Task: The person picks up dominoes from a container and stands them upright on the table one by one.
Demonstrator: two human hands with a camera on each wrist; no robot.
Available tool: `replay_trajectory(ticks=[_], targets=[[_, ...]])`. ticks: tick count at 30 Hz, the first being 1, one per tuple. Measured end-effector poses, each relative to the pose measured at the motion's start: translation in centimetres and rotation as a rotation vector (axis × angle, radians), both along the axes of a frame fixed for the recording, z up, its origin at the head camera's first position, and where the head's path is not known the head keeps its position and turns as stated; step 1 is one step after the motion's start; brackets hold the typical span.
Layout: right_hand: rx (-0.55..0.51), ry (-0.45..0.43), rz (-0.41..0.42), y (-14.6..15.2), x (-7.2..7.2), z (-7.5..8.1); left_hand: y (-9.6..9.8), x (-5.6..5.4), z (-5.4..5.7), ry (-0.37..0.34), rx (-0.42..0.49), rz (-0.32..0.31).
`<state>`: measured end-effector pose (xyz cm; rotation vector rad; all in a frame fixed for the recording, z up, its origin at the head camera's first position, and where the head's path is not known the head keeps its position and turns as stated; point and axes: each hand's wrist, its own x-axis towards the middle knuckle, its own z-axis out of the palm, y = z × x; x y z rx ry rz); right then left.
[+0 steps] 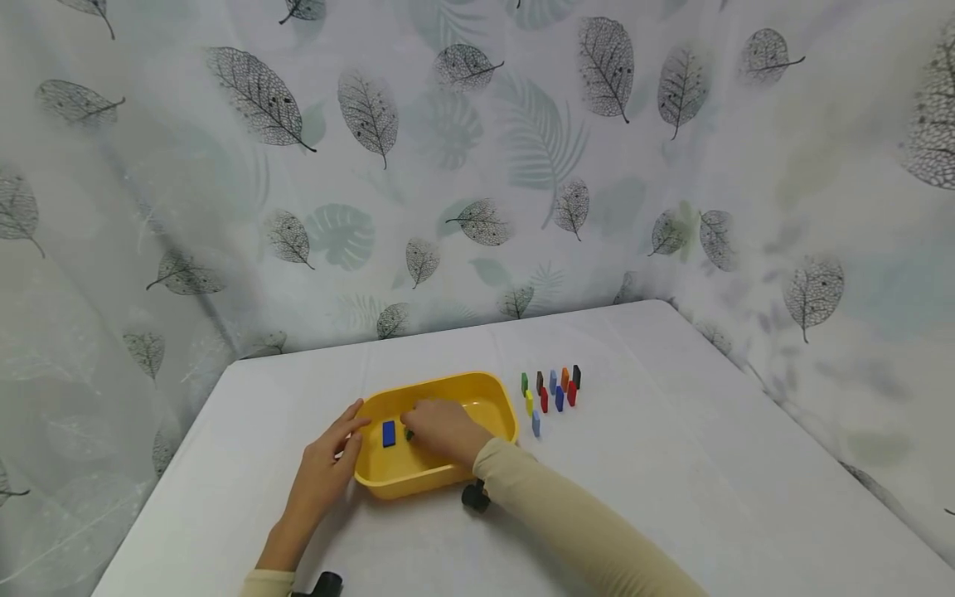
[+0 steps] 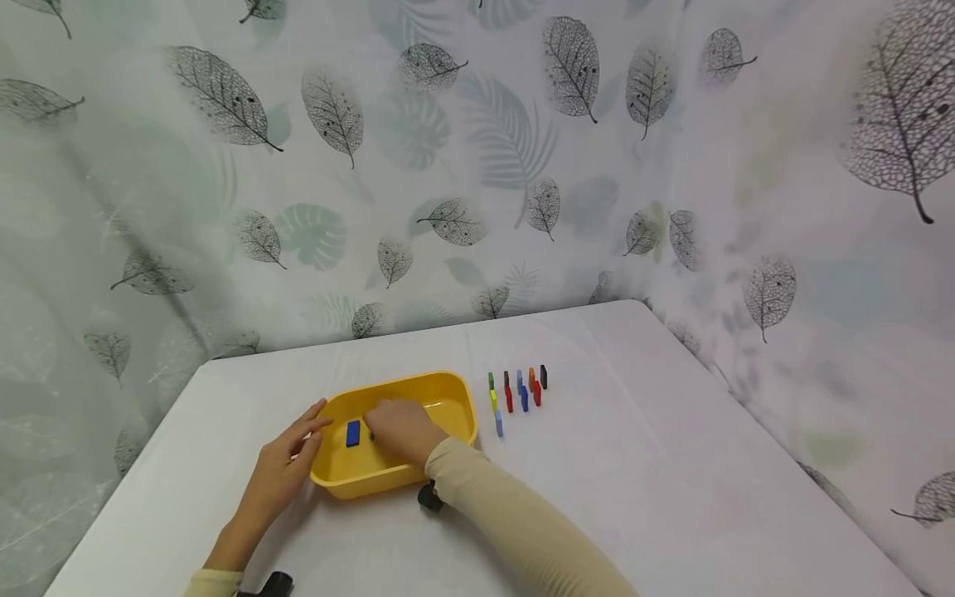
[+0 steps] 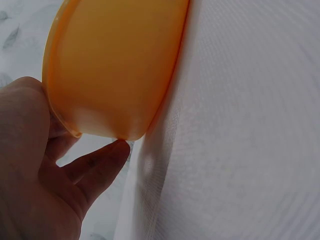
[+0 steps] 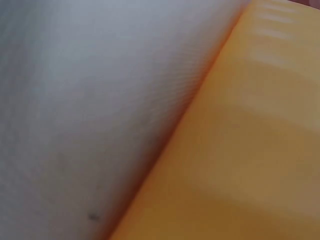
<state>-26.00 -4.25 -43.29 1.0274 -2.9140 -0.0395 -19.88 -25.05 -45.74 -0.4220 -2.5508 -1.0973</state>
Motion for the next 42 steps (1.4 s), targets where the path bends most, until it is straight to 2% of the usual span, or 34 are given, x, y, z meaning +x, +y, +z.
replay_trajectory(ticks=[6, 13, 22, 25, 35, 42], targets=[[0.018, 0.020, 0.026, 0.0, 0.2, 0.1, 0.0, 0.0, 0.0, -0.007, 0.003, -0.001], [-0.061, 0.039, 0.066, 0.2, 0.4, 0.0, -0.1, 0.0, 0.0, -0.007, 0.006, -0.002], [-0.082, 0.030, -0.005, 0.2, 0.2, -0.2, -0.2, 0.0, -0.1, -0.016, 0.002, 0.010], [-0.139, -0.005, -0.024, 0.3, 0.2, -0.1, -0.1, -0.1, -0.1, -0.025, 0.004, 0.012], [-0.432, -0.222, -0.077, 1.2, 0.3, 0.5, 0.0, 0.0, 0.0, -0.041, 0.008, 0.013], [-0.637, -0.322, -0.075, 2.5, 0.8, 1.0, 0.0, 0.1, 0.0, -0.038, 0.007, 0.012]])
